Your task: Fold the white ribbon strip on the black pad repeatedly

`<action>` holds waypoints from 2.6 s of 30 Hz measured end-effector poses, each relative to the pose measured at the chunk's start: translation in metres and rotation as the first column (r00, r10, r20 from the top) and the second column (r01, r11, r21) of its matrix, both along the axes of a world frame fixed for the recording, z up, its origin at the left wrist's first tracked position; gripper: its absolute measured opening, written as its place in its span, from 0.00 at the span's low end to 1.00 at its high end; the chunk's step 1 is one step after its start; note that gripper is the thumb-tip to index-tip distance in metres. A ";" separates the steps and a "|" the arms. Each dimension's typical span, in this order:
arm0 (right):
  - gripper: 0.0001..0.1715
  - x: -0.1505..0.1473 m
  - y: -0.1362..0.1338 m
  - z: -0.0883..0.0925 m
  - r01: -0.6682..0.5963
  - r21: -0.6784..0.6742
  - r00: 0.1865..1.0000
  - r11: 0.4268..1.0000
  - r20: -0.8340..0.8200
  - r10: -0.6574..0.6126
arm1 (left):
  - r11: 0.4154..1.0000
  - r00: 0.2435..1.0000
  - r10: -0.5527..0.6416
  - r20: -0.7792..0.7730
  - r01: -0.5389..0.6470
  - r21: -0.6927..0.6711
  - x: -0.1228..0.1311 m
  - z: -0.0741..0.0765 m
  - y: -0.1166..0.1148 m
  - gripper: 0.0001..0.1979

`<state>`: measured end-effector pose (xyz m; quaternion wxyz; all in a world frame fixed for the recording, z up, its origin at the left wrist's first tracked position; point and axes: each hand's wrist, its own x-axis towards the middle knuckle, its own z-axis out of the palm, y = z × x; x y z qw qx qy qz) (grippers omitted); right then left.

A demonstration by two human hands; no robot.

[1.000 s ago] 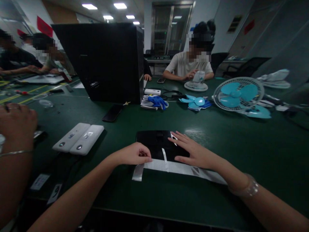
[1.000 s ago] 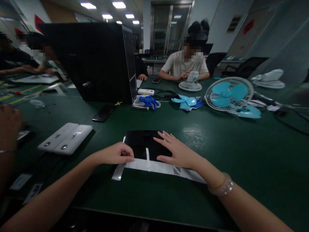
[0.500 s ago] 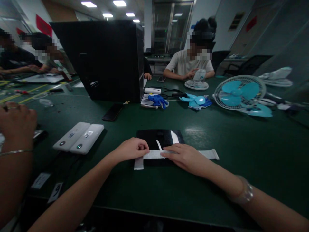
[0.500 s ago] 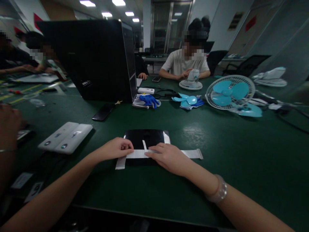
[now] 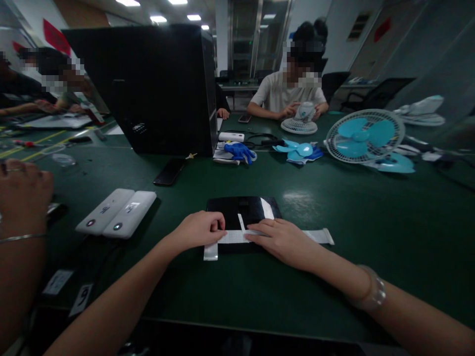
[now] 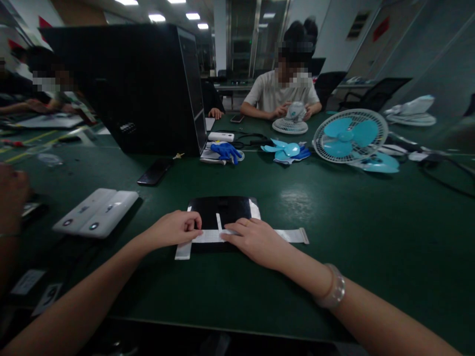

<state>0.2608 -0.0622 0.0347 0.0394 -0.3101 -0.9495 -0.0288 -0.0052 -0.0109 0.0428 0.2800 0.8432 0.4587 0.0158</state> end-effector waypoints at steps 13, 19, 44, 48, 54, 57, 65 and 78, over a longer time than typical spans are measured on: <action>0.21 -0.003 -0.001 0.000 -0.014 0.023 0.999 1.000 -0.030 0.014 | 0.999 0.997 0.018 -0.072 -0.015 0.043 0.002 -0.006 0.000 0.10; 0.22 -0.004 -0.003 0.006 -0.062 -0.031 0.997 0.998 -0.057 0.061 | 0.997 0.998 0.001 -0.064 0.004 0.075 0.002 -0.007 0.000 0.09; 0.19 -0.007 -0.008 0.008 -0.103 -0.169 0.982 0.980 -0.172 0.074 | 0.979 0.990 0.006 -0.138 0.022 0.202 0.003 0.000 -0.007 0.11; 0.19 -0.011 -0.010 0.007 -0.128 -0.151 0.980 0.980 -0.168 0.102 | 0.979 0.986 0.009 -0.168 0.026 0.205 0.005 0.002 -0.008 0.12; 0.22 -0.013 -0.011 0.011 -0.121 -0.153 0.983 0.981 -0.153 0.097 | 0.983 0.987 -0.005 -0.161 0.034 0.181 0.005 0.004 -0.007 0.12; 0.22 -0.011 -0.011 0.011 -0.097 -0.163 0.982 0.982 -0.174 0.069 | 0.984 0.987 0.004 -0.163 0.025 0.174 0.005 0.004 -0.007 0.13; 0.24 -0.010 -0.010 0.010 -0.089 -0.173 0.984 0.981 -0.168 0.059 | 0.987 0.989 -0.009 -0.148 0.033 0.157 0.004 0.005 -0.007 0.11; 0.24 -0.005 -0.006 0.007 -0.094 -0.202 0.983 0.975 -0.176 0.058 | 0.981 0.986 0.006 -0.167 0.027 0.194 0.003 0.006 -0.007 0.13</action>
